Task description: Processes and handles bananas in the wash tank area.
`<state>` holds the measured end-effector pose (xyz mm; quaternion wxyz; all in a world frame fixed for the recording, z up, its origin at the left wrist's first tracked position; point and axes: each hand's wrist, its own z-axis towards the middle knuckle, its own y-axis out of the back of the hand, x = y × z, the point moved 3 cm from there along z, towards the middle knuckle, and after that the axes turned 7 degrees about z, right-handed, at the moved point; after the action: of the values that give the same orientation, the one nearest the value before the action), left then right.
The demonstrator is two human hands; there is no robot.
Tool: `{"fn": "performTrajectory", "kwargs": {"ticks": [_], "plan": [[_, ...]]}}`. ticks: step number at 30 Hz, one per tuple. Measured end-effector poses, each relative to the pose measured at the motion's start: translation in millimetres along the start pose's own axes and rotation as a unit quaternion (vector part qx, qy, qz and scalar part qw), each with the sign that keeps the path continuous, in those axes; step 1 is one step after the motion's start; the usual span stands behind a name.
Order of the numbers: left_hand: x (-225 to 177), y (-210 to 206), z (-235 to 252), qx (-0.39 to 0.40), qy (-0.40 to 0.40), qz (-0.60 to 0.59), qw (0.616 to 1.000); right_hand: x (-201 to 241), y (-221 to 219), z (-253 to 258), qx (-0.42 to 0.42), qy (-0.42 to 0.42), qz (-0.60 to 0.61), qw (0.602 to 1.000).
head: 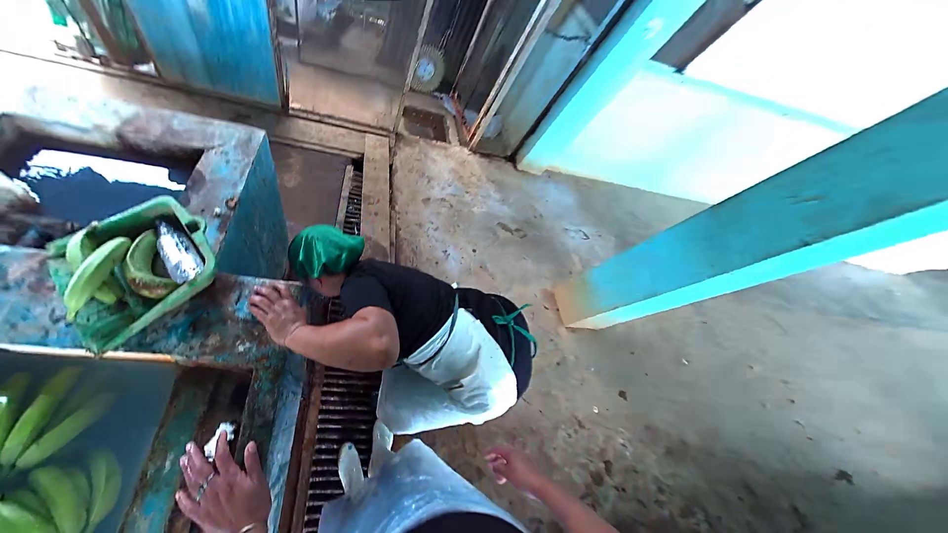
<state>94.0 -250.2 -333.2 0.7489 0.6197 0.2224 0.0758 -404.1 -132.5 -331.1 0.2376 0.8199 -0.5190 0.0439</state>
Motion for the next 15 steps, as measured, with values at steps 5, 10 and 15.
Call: {"fn": "performTrajectory", "kwargs": {"ticks": [5,10,15], "plan": [[6.3,-8.5,-0.2,0.002,0.004,0.004,1.000,-0.1,-4.3,10.1,0.004,0.008,0.013,1.000],[6.3,-7.6,-0.4,0.012,0.007,0.017,1.000,-6.0,-7.8,11.1,0.008,0.003,0.027,1.000],[6.0,-6.9,-2.7,0.010,0.009,0.022,1.000,-14.2,-7.0,12.1,0.016,-0.001,0.010,1.000]]}}
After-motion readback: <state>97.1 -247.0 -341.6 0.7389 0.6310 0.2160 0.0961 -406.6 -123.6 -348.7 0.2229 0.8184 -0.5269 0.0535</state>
